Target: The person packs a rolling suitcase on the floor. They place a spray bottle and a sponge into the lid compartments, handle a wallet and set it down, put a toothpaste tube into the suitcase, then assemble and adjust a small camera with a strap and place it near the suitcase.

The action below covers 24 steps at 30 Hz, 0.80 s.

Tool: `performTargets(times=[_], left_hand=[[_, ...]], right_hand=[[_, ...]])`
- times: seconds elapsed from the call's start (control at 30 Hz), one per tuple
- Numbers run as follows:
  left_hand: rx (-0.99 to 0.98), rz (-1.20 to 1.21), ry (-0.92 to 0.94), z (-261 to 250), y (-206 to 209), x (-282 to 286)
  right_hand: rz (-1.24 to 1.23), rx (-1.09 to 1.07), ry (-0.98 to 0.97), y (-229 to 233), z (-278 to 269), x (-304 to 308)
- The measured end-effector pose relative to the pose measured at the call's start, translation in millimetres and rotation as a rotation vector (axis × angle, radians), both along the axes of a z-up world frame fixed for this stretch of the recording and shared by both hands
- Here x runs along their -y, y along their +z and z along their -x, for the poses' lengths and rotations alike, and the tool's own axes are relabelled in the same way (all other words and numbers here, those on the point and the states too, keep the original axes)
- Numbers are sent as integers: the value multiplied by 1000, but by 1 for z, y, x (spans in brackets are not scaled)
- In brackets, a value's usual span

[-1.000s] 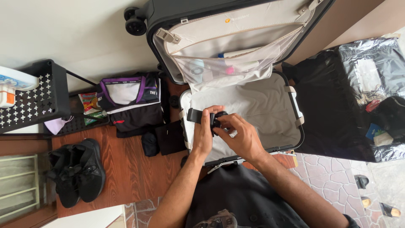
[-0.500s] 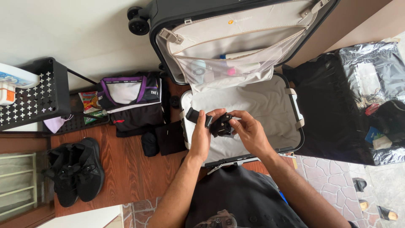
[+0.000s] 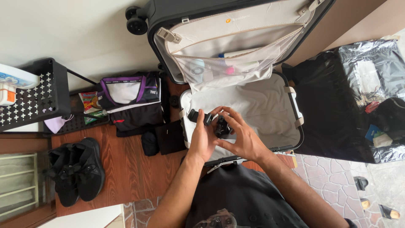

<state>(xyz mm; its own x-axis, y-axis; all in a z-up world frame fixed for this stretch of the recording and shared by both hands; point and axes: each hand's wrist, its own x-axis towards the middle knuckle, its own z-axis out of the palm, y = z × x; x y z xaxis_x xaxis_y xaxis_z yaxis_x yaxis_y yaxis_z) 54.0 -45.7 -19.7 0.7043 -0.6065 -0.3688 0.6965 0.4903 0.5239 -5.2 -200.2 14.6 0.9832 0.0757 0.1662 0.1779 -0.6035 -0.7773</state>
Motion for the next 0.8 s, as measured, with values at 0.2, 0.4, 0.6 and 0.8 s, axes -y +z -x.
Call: performTargets(times=[0.2, 0.4, 0.6, 0.8], left_hand=[[-53, -128, -17, 2, -2, -3], [188, -236, 267, 7, -22, -13], [595, -757, 100, 17, -21, -34], [417, -584, 32, 39, -10, -45]], right_hand=[[-103, -129, -136, -2, 2, 2], [-223, -291, -175, 3, 11, 12], [-587, -410, -104, 0, 21, 13], [-1034, -487, -102, -2, 31, 9]])
